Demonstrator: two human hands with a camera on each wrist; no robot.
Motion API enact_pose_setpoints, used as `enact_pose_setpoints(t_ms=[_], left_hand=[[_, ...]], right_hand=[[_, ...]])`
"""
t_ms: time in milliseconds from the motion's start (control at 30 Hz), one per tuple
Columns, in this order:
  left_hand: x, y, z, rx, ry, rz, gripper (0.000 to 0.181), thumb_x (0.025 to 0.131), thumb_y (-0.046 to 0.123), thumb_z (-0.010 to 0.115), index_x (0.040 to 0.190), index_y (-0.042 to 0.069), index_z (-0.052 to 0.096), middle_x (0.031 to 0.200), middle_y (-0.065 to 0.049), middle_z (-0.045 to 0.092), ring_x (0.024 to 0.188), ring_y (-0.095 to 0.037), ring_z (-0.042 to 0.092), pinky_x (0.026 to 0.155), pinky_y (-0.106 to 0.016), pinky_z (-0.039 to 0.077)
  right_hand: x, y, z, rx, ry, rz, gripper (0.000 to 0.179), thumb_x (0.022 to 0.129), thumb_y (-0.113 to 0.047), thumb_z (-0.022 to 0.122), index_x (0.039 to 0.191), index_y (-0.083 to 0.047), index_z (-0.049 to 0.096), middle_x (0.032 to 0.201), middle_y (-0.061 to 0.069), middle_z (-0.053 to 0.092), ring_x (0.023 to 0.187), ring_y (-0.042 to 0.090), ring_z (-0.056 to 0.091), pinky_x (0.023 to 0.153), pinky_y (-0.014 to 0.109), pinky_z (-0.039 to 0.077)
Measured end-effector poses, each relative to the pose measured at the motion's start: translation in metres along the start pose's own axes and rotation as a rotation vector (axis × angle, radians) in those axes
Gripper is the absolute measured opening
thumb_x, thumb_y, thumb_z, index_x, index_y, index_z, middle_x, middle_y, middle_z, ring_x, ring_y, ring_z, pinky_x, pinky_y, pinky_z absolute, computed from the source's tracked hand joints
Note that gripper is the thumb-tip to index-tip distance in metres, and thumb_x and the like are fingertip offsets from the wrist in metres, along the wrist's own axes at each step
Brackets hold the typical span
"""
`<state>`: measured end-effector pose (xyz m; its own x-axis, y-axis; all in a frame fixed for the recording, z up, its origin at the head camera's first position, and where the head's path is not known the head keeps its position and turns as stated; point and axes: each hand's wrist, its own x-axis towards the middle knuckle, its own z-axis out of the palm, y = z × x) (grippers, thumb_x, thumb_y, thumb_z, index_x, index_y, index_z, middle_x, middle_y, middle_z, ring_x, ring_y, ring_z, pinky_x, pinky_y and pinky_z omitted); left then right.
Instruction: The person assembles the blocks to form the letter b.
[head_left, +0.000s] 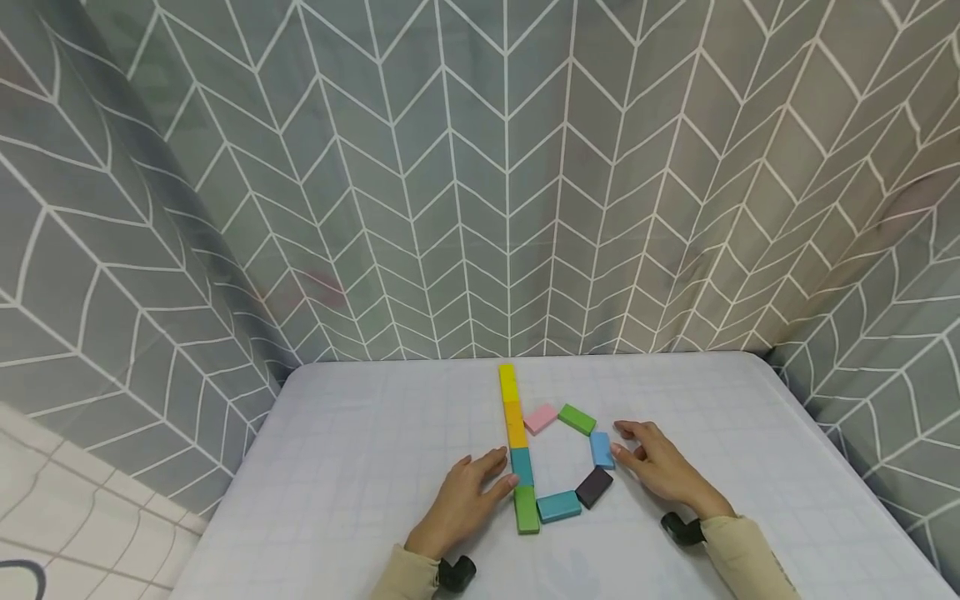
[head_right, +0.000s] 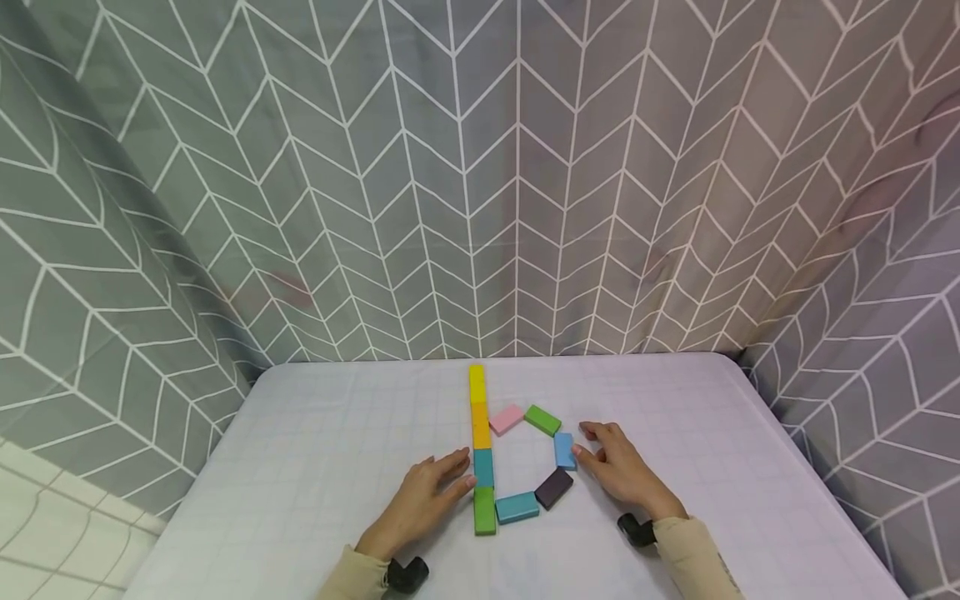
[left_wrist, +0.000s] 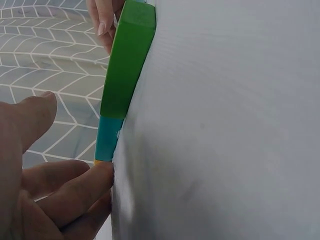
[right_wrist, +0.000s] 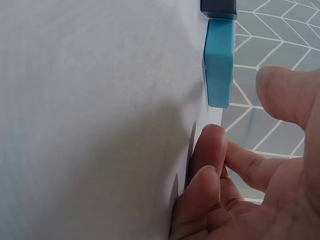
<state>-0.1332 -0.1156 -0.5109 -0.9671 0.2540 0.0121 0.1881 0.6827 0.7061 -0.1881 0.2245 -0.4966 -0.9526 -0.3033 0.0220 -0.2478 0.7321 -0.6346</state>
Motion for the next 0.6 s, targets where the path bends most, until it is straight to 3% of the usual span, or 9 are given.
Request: enact_pose_setpoints(t_ms=[400,500,600], left_hand=[[0.002,0.005,-0.001,-0.003,-0.026,0.004,0.067,0.107,0.049,0.058,0.156,0.004,0.051,0.148,-0.010,0.066,0.148,-0.031,0.053,0.128,-0.061,0.030],[0.000,0.006,-0.002,0.008,-0.028,-0.003,0.067,0.108,0.049,0.058,0.157,0.004,0.051,0.147,-0.008,0.067,0.145,-0.032,0.055,0.125,-0.059,0.036],[-0.002,0.005,-0.003,0.013,-0.032,-0.017,0.067,0.108,0.051,0.057,0.157,0.006,0.050,0.144,-0.007,0.069,0.141,-0.033,0.059,0.120,-0.058,0.043]], right_hand=[[0.003,0.004,-0.008,0.005,-0.038,0.019,0.058,0.108,-0.036,0.062,0.150,0.001,0.052,0.135,0.017,0.062,0.099,0.016,0.057,0.082,0.032,0.050],[0.002,0.008,-0.011,0.051,-0.069,0.042,0.059,0.109,-0.037,0.059,0.152,0.001,0.050,0.137,0.016,0.062,0.104,0.017,0.060,0.084,0.032,0.052],[0.000,0.013,-0.017,0.128,-0.117,0.082,0.060,0.110,-0.039,0.056,0.155,0.001,0.047,0.129,0.014,0.067,0.101,0.017,0.063,0.080,0.029,0.054]])
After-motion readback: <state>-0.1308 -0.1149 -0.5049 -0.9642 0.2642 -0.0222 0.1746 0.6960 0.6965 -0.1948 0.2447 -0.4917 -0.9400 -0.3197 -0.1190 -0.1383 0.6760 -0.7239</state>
